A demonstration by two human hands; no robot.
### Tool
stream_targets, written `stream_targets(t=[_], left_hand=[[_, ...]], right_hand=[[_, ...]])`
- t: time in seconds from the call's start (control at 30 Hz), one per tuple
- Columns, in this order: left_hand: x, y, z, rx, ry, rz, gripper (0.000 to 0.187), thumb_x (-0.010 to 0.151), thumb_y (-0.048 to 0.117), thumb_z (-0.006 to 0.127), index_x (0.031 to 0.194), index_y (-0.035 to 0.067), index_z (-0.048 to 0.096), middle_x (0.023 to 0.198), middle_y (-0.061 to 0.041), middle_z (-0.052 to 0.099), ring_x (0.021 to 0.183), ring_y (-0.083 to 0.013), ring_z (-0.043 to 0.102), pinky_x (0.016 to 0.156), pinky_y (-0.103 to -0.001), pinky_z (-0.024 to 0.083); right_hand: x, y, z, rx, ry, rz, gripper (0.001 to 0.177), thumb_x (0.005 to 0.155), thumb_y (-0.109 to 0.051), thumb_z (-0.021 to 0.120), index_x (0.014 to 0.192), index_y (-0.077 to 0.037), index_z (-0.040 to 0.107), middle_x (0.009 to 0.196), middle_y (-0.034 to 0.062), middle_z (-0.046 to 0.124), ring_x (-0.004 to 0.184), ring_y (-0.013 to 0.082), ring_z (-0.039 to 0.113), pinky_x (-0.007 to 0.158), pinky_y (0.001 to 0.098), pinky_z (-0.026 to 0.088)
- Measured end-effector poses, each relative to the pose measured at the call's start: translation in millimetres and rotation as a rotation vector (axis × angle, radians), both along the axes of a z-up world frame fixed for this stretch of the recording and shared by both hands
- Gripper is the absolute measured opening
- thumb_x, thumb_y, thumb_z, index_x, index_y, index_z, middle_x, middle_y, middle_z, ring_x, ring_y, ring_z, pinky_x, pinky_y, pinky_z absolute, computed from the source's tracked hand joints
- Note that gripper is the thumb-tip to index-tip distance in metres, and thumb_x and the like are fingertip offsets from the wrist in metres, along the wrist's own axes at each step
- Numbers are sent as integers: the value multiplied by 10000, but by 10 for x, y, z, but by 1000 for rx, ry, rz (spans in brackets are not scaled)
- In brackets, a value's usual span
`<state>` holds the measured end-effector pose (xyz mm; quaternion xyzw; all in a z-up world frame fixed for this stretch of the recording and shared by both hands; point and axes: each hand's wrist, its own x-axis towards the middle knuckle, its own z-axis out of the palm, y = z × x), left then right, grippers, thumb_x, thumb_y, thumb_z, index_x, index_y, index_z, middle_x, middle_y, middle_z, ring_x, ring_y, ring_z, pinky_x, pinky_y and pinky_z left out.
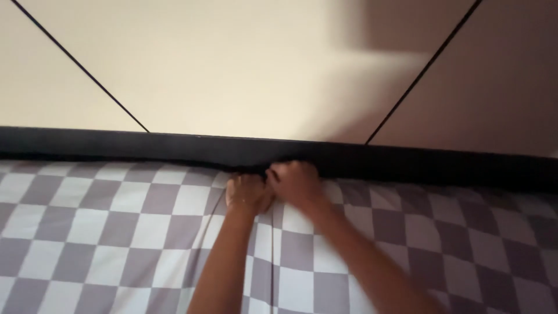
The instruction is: The person folds a patterned throw blanket on a bed, then smooths and tucks the checkered bedsheet along the headboard and sides. The folded blanket is placed on the bed, and the sheet is adjusted to lie flat.
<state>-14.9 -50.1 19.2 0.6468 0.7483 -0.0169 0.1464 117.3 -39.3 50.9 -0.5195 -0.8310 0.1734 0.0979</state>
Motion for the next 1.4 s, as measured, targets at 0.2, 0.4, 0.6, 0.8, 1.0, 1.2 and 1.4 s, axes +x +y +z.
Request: stream_targets(t=[0.2, 0.4, 0.6, 0.8, 1.0, 1.2, 1.4], left_hand=[[-179, 132, -334, -77, 52, -41, 419, 993, 472, 508, 1206, 198, 742, 1309, -112, 705, 1237, -279, 660, 1010, -431, 531], [-499, 286, -233, 43, -135, -110, 383, 794, 409, 700, 1001, 104, 804, 1099, -186, 745, 1080, -348, 713, 921, -464, 575], [-1616, -184, 892, 277, -8, 55, 440, 955, 448, 564, 940, 78, 801, 1009, -211, 752, 982, -403, 719, 897, -529, 545], [-2109, -241, 557, 106, 126, 217, 635, 954, 621, 439, 1135, 117, 778, 1164, -168, 731, 1092, -327, 687, 1154, -535, 288], [-2200, -99, 505, -73, 170, 159, 730, 904, 706, 461, 1209, 116, 762, 1348, -143, 655, 1286, -286, 575, 1126, -488, 317], [-2163, -230, 108, 397, 183, 123, 682, 901, 619, 435, 1130, 76, 778, 1301, -187, 670, 1213, -326, 602, 1048, -488, 346], [-2124, -142, 426, -1, 99, 186, 674, 993, 569, 389, 1078, 50, 810, 1247, -218, 737, 1218, -310, 676, 1222, -438, 355]], right_hand=[[-218, -380, 31, 2, 343, -208, 550, 998, -547, 452, 1157, -89, 712, 930, 206, 742, 856, 415, 722, 812, 546, 537], [-292, -439, -209, 253, 165, -234, 496, 986, -559, 472, 990, -169, 779, 819, 180, 749, 833, 430, 703, 814, 577, 521], [-330, -407, -141, 326, 177, -210, 519, 959, -593, 529, 1121, -152, 751, 922, 153, 765, 864, 370, 724, 823, 524, 524], [-380, -409, -63, 182, -1, -242, 570, 930, -654, 490, 1187, -208, 736, 1020, 123, 762, 943, 335, 711, 885, 537, 487], [-392, -397, 56, 25, -65, -311, 607, 925, -668, 496, 1289, -224, 692, 1006, 115, 777, 1007, 305, 712, 972, 532, 469], [-381, -379, -54, 147, 84, -237, 593, 889, -641, 542, 1211, -181, 730, 1099, 119, 760, 1006, 337, 707, 916, 535, 487], [-397, -402, 12, 174, -13, -239, 564, 888, -629, 551, 1181, -183, 732, 1051, 130, 755, 974, 350, 697, 888, 545, 471]])
